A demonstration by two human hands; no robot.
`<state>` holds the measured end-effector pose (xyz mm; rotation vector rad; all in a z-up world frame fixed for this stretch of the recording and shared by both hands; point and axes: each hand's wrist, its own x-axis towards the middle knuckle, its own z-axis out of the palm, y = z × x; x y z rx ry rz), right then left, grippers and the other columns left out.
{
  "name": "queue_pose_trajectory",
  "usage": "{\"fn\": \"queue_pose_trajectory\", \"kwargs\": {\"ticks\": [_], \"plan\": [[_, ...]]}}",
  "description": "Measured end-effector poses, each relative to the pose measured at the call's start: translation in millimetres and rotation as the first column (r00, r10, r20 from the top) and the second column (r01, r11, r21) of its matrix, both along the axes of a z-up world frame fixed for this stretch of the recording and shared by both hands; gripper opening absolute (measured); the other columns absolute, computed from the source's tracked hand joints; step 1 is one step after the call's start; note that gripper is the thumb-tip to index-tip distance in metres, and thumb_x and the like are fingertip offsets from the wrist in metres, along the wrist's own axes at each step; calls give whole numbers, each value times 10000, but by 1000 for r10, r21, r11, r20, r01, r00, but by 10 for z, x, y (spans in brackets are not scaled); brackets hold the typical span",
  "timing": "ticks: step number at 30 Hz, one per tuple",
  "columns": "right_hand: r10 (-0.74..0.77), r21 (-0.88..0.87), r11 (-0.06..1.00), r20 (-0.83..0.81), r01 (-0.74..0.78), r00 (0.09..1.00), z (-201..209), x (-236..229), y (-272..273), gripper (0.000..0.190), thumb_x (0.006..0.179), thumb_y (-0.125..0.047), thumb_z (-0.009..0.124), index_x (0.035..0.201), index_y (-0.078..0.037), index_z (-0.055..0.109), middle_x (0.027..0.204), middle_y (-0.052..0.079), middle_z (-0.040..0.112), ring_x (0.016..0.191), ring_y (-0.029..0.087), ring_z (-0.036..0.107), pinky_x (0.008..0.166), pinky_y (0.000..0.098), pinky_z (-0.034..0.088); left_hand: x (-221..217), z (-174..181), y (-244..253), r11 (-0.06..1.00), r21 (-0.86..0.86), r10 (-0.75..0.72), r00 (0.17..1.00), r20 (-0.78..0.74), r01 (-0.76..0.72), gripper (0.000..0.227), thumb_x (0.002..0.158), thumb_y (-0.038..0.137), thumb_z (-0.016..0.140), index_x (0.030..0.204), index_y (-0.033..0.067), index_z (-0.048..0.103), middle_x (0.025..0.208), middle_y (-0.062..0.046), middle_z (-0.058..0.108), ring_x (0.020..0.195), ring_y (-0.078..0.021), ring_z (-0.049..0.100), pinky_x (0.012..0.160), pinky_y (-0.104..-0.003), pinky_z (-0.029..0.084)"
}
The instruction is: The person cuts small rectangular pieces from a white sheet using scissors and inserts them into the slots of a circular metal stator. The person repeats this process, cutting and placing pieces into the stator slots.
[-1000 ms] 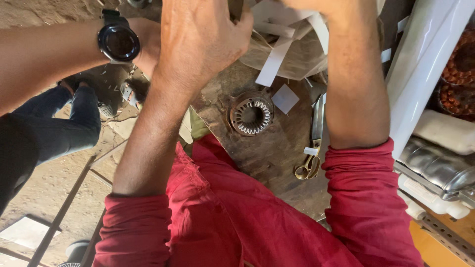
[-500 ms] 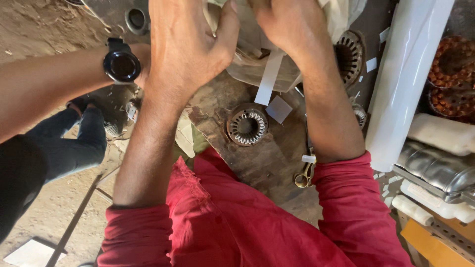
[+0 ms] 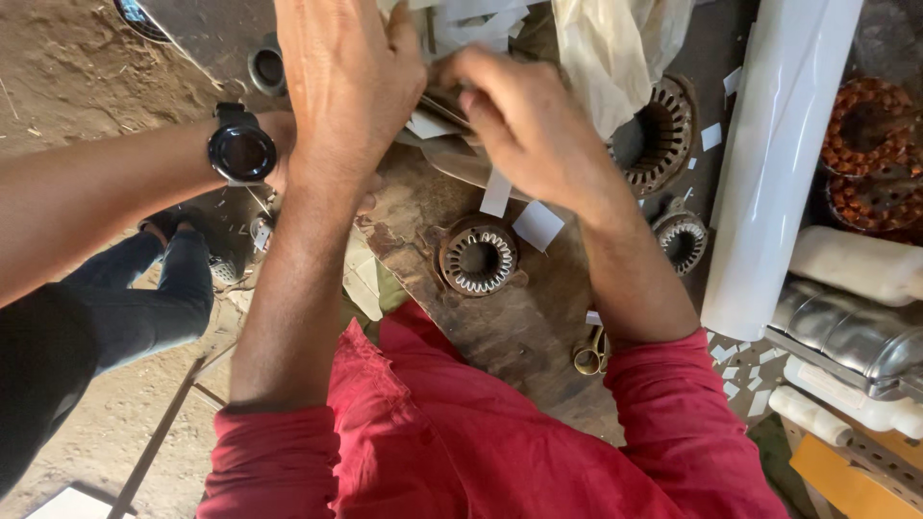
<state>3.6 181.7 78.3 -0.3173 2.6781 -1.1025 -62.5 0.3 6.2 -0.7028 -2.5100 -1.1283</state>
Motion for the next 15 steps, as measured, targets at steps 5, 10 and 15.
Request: {"fn": "queue_pose_trajectory", "kwargs": {"ticks": [5, 10, 15], "plan": [[-204, 245, 911, -434, 333, 878, -287, -129, 256, 124, 1089, -44, 687, 1197, 2, 647, 1062, 199, 696, 963, 406, 674, 830, 489, 536, 56, -186, -93, 997, -71, 5, 1000, 23, -3, 329, 838, -38, 674, 1135, -58, 534, 1097, -238, 525, 1027, -438, 513, 896, -535, 401], [-45, 361, 912, -381, 194, 923, -365, -205, 299, 397, 910, -83, 819, 1225, 42, 612, 1094, 236, 667, 1016, 436, 639, 885, 489, 521, 135, -167, -18, 999, -46, -4, 999, 38, 5, 372, 822, -33, 689, 1154, -41, 522, 1093, -222, 520, 1080, -420, 518, 947, -520, 412], [-27, 369, 915, -347, 163, 937, -47, 49, 128, 380, 876, -24, 800, 1212, 4, 626, 1160, 205, 673, 1103, 405, 642, 946, 452, 539, 147, -47, 120, 1000, 23, 10, 998, 66, -12, 349, 887, 81, 792, 1110, -37, 551, 1072, -227, 536, 1007, -413, 530, 878, -522, 412]]}}
